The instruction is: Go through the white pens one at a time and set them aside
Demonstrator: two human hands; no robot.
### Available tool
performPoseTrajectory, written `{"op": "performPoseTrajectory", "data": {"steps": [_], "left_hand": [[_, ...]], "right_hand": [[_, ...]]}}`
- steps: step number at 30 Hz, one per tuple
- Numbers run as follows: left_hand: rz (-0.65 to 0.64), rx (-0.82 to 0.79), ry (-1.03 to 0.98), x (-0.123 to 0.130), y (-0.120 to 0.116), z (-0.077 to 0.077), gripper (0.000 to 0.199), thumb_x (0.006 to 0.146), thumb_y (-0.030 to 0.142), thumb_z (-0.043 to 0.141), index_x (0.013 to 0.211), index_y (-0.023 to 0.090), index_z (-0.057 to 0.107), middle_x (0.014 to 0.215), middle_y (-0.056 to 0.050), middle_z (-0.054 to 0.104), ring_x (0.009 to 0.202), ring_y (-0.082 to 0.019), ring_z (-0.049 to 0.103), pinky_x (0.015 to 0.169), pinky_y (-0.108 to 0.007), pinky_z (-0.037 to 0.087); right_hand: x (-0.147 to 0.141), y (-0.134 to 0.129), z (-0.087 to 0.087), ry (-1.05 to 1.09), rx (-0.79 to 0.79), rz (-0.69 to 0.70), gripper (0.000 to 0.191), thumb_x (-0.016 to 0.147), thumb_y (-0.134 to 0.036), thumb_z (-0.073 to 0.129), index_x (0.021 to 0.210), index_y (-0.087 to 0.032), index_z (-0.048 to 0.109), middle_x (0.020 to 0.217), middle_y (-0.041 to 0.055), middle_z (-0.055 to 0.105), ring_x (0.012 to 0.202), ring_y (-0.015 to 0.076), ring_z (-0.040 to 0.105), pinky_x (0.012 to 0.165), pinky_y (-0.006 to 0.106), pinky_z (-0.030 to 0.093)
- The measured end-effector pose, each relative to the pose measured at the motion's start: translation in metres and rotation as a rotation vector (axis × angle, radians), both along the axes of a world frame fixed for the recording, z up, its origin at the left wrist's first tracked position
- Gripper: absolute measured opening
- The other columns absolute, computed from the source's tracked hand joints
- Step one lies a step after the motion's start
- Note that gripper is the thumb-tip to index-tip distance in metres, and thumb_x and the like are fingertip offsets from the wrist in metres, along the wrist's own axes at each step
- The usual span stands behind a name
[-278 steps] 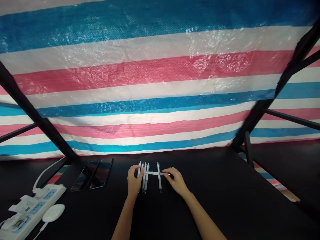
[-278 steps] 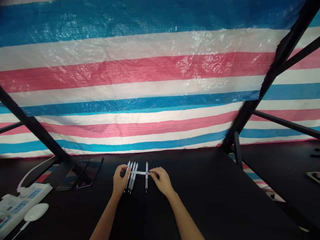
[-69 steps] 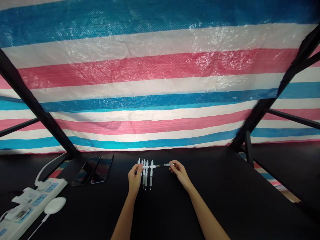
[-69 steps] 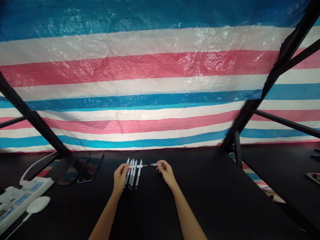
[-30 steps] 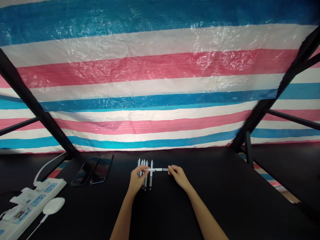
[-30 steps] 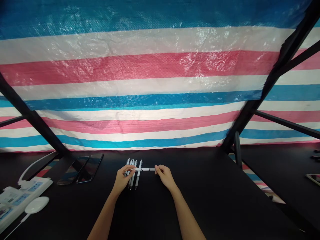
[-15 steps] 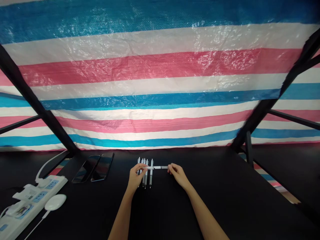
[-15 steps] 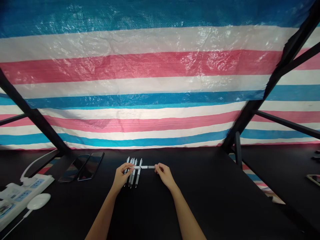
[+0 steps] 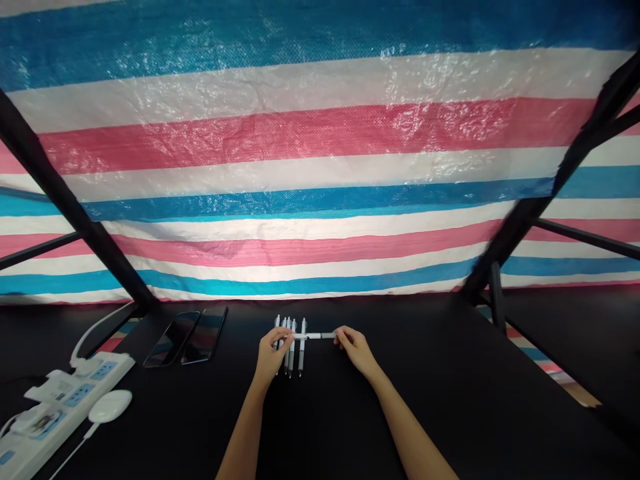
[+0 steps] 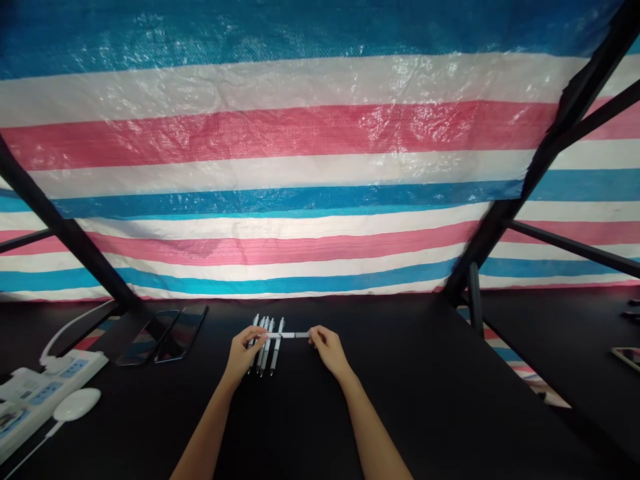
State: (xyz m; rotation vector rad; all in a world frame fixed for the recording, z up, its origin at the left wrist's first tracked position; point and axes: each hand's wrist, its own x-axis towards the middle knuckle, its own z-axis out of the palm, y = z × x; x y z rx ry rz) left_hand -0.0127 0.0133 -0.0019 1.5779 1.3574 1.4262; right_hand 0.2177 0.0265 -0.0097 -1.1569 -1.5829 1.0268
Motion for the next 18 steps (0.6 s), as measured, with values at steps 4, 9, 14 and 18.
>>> {"op": "performPoseTrajectory", "data": {"steps": [4, 9, 14, 18], "left_hand": [[0.029, -0.003, -0.004, -0.0015, -0.0002, 0.0004, 0.024, 0.072, 0.040, 0.063, 0.077, 0.016, 0.067, 0.073, -0.005, 0.068, 0.072, -0.019, 0.063, 0.068, -0.028, 0.049], [0.026, -0.010, 0.003, -0.0006, -0.0011, 0.0028, 0.023, 0.072, 0.039, 0.063, 0.075, 0.016, 0.065, 0.071, -0.005, 0.068, 0.070, -0.019, 0.063, 0.068, -0.028, 0.049], [0.041, 0.007, -0.010, -0.0018, 0.0008, -0.0002, 0.023, 0.072, 0.039, 0.062, 0.074, 0.016, 0.065, 0.070, -0.004, 0.067, 0.068, -0.018, 0.063, 0.065, -0.028, 0.049], [0.052, 0.000, -0.011, -0.0030, 0.0021, -0.0040, 0.022, 0.072, 0.038, 0.063, 0.074, 0.016, 0.065, 0.070, -0.004, 0.067, 0.068, -0.018, 0.063, 0.065, -0.027, 0.049]], "right_hand": [[0.0010, 0.0013, -0.0031, -0.018, 0.015, 0.007, 0.031, 0.074, -0.047, 0.063, 0.090, -0.021, 0.064, 0.061, -0.0030, 0.050, 0.055, 0.0131, 0.045, 0.054, 0.024, 0.035], [0.0011, 0.0003, -0.0020, -0.116, 0.048, 0.042, 0.043, 0.085, -0.050, 0.045, 0.062, -0.017, 0.060, 0.058, -0.0008, 0.049, 0.056, 0.0127, 0.045, 0.056, 0.025, 0.033], [0.0007, 0.0011, -0.0040, -0.088, 0.008, 0.034, 0.032, 0.080, -0.048, 0.054, 0.080, -0.018, 0.064, 0.060, -0.0019, 0.049, 0.055, 0.0126, 0.044, 0.055, 0.024, 0.033], [0.0013, 0.0021, -0.0061, -0.110, 0.045, 0.040, 0.029, 0.080, -0.046, 0.055, 0.075, -0.018, 0.062, 0.059, -0.0026, 0.047, 0.056, 0.0124, 0.043, 0.055, 0.024, 0.032]]}}
